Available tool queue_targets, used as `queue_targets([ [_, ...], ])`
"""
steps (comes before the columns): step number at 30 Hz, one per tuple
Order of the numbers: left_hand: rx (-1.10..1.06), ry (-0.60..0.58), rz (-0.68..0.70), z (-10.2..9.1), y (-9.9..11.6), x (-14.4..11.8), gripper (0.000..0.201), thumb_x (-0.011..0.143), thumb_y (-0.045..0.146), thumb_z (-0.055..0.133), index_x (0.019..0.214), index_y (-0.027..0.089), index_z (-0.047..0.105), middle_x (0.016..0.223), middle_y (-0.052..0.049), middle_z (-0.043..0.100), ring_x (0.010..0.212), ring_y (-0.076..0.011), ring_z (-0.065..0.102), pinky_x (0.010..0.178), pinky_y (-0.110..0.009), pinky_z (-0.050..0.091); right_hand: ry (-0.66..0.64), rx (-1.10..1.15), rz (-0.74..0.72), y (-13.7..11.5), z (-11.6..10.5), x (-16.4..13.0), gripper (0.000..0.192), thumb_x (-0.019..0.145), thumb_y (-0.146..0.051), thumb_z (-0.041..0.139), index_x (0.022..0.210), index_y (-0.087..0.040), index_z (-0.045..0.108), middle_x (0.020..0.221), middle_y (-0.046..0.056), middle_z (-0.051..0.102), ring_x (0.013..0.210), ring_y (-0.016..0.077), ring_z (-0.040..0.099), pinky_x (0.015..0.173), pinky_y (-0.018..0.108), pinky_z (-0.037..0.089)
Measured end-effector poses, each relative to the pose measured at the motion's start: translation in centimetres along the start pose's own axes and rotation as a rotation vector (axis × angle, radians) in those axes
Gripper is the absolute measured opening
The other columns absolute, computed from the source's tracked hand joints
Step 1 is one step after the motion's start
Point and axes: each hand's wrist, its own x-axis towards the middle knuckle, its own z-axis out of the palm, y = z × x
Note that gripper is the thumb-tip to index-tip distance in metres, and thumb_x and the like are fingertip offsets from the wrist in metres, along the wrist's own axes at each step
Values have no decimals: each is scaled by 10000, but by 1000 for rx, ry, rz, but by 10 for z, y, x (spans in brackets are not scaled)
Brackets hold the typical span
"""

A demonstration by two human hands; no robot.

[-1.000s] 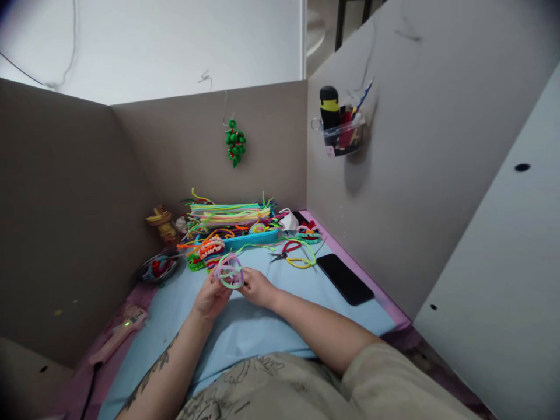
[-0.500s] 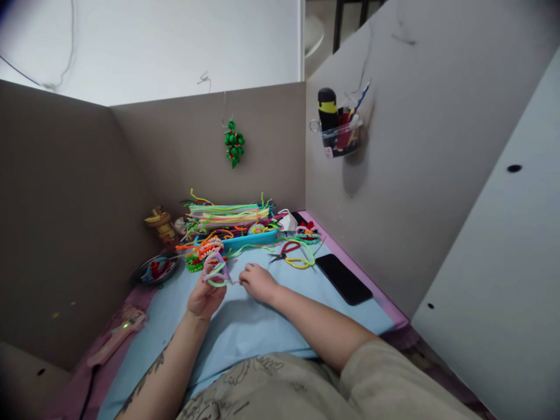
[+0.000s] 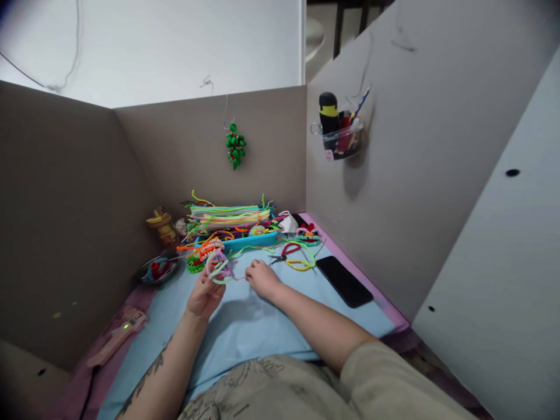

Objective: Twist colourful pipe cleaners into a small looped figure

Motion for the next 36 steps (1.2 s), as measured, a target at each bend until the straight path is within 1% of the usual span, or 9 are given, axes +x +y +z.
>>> queue_targets([
  [3, 69, 53, 39, -1, -1, 4, 283, 576, 200, 747, 790, 172, 562, 553, 64, 412, 424, -14, 298, 398, -148, 224, 81, 55, 67, 0, -2, -1, 288, 773, -134, 514, 1052, -188, 557, 998, 87, 532, 940, 202, 465, 823, 312, 369],
  [5, 103, 104, 56, -1, -2, 6, 306, 566, 205, 756, 796, 175, 557, 577, 59, 455, 444, -19, 348, 411, -147, 239, 183, 122, 75, -1, -7, -2, 359, 764, -81, 464, 1107, -177, 506, 1025, 94, 522, 942, 199, 468, 827, 320, 376],
  [7, 137, 147, 58, 0, -2, 7, 337, 542, 216, 770, 796, 175, 553, 602, 51, 496, 464, -26, 391, 424, -147, 256, 327, 225, 37, -6, -15, -5, 309, 776, -76, 418, 1057, -166, 508, 979, 88, 527, 922, 191, 476, 825, 323, 384],
  [9, 181, 173, 46, 1, -5, 8, 343, 534, 237, 774, 784, 171, 547, 556, 64, 480, 436, -24, 377, 416, -148, 244, 481, 332, -26, -12, -23, -9, 208, 800, -119, 411, 972, -164, 519, 902, 76, 531, 883, 186, 487, 805, 323, 397],
  [11, 248, 198, 33, 2, -8, 8, 337, 542, 259, 769, 776, 171, 543, 495, 84, 435, 395, -18, 333, 399, -148, 216, 562, 403, -102, -20, -29, -15, 140, 804, -161, 440, 919, -174, 520, 854, 62, 531, 842, 180, 491, 777, 320, 409],
  [14, 410, 222, 47, 5, -15, 7, 334, 541, 263, 770, 777, 162, 557, 503, 69, 478, 414, -31, 374, 398, -150, 226, 570, 432, -174, -30, -33, -20, 103, 798, -195, 485, 889, -192, 533, 838, 54, 544, 845, 182, 494, 777, 327, 411],
  [18, 528, 215, 90, 9, -21, 4, 321, 531, 259, 773, 767, 148, 586, 562, 30, 546, 466, -57, 440, 411, -158, 268, 530, 416, -183, -35, -28, -19, 80, 806, -209, 493, 843, -208, 563, 827, 53, 566, 866, 188, 495, 801, 344, 405],
  [27, 532, 171, 89, 1, -24, 6, 304, 596, 323, 732, 814, 154, 601, 516, 48, 508, 426, -49, 396, 409, -170, 264, 499, 397, -136, -35, -28, -18, 113, 831, -223, 473, 816, -203, 583, 783, 44, 594, 806, 175, 514, 771, 318, 400],
  [36, 361, 259, -51, -2, -25, 8, 365, 541, 315, 770, 809, 161, 576, 504, 76, 455, 406, -26, 355, 398, -154, 230, 471, 402, -159, -34, -24, -18, 177, 844, -210, 474, 914, -226, 636, 852, 33, 672, 785, 168, 529, 773, 317, 398],
])
